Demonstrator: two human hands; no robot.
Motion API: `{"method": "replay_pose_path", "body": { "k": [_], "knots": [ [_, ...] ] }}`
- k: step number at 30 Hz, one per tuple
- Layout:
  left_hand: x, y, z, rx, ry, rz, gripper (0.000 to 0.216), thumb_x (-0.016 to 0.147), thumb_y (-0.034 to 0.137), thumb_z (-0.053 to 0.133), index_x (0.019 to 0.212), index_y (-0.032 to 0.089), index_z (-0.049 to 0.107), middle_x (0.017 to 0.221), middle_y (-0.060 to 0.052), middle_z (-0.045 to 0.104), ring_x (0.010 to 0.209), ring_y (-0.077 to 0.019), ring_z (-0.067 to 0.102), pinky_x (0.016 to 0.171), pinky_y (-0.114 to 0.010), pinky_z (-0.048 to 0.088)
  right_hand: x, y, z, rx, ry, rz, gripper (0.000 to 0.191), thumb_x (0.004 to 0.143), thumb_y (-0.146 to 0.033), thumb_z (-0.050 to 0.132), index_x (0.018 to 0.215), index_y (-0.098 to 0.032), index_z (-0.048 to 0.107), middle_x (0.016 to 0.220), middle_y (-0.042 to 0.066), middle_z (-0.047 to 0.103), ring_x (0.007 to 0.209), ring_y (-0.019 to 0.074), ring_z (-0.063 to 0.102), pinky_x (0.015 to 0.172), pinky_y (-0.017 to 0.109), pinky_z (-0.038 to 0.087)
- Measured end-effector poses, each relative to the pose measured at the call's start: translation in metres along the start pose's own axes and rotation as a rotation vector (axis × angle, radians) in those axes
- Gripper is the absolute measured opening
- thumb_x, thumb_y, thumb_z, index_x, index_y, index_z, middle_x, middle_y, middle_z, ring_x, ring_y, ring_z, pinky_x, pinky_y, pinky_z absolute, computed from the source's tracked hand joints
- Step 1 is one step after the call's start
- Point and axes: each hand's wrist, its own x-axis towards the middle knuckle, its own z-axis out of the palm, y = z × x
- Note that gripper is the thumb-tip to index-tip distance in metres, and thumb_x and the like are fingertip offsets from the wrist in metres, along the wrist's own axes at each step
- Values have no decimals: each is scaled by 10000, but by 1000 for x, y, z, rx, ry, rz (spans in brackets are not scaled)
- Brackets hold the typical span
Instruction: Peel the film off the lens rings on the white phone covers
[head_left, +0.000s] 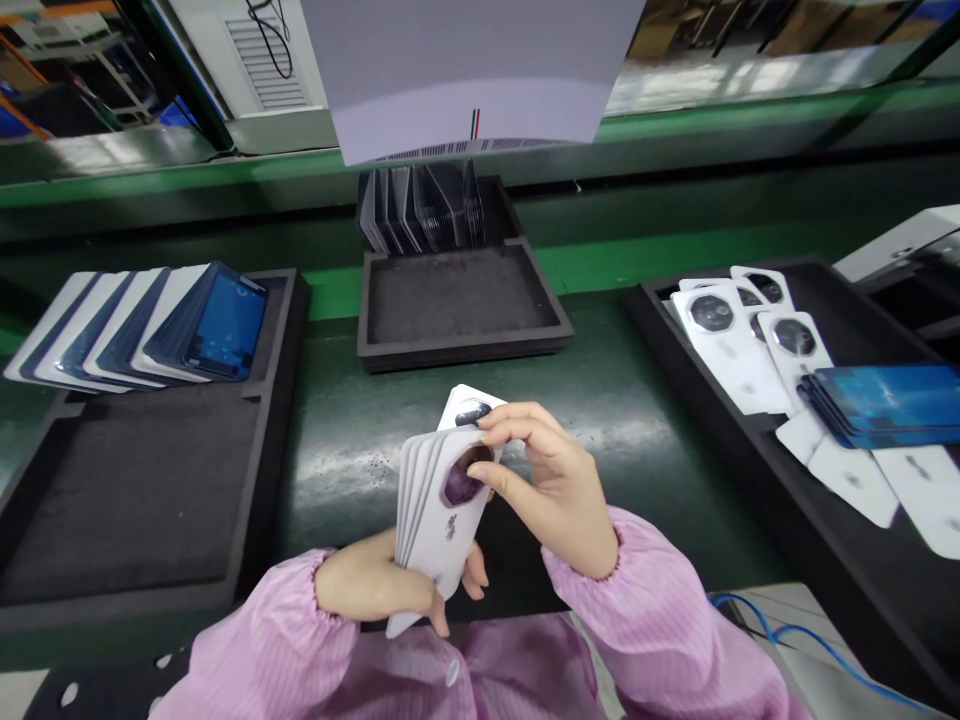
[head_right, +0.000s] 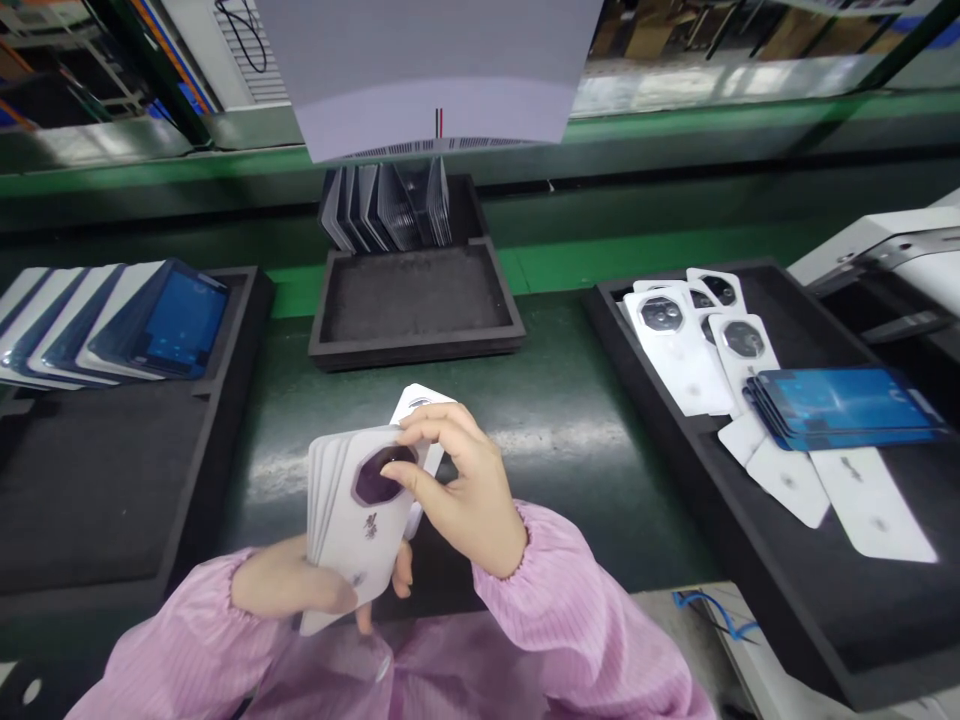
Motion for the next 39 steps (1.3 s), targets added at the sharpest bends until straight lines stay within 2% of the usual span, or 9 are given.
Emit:
{"method": "replay_pose_path", "body": {
  "k": [8,11,16,18,21,24,30,35,39],
  "knots": [
    [1,-3,-1,10,28,-28,404,543,123,535,932,186,621,942,-34,629,690,-154,575,684,-312,475,1,2,-3,52,-40,50,148,747,-164,691,850,-210,594,928,42,585,889,191,574,763,348,492],
    [2,-11,-3,-82,-35,12,429,569,149,537,986,164,635,930,-51,653,651,-154,604,662,-304,483,1,1,-2,14,-46,38,93,771,-169,663,756,-207,579,933,43,580,898,197,578,788,375,498],
    [4,-14,-4,-356,-148,105,456,562,195,528,990,96,652,935,-124,686,539,-182,635,519,-281,478,-3,0,2,-354,48,-394,146,766,-105,642,733,-233,579,982,41,617,1101,247,509,888,434,447],
    [3,-13,-4,-425,-160,160,469,568,204,513,996,75,656,927,-138,692,551,-203,648,520,-292,484,-7,1,4,-426,-46,-568,145,786,-93,612,753,-233,593,951,22,661,1084,223,541,918,420,421],
    [0,-13,-5,-480,-172,195,468,584,215,499,983,43,671,885,-145,702,603,-220,661,598,-317,500,-12,5,5,-404,-257,-691,174,877,-133,475,802,-218,608,915,10,705,996,181,612,948,412,398],
    [-2,-12,-4,-517,-179,193,442,586,202,502,958,32,671,871,-145,706,618,-218,657,629,-325,499,-16,7,6,-388,-276,-718,277,928,-207,361,815,-219,613,915,18,712,985,173,625,939,400,415],
    [-1,-9,-2,-559,-189,225,340,558,159,493,834,52,661,776,-110,701,559,-208,640,541,-306,490,-17,5,5,-371,-275,-707,265,927,-199,369,865,-187,627,922,38,713,976,178,629,913,385,451],
    [1,-13,-5,-551,-225,161,413,568,181,485,922,39,644,878,-129,682,636,-225,659,658,-357,496,-15,4,2,-342,-282,-697,219,921,-198,412,903,-170,628,918,62,714,974,198,634,858,396,498],
    [3,-13,-5,-578,-276,209,404,579,182,510,945,53,622,880,-126,676,644,-213,646,641,-353,499,-12,-1,-2,-355,-329,-689,198,920,-195,439,903,-156,633,910,70,719,963,203,644,826,391,528]
  ]
}}
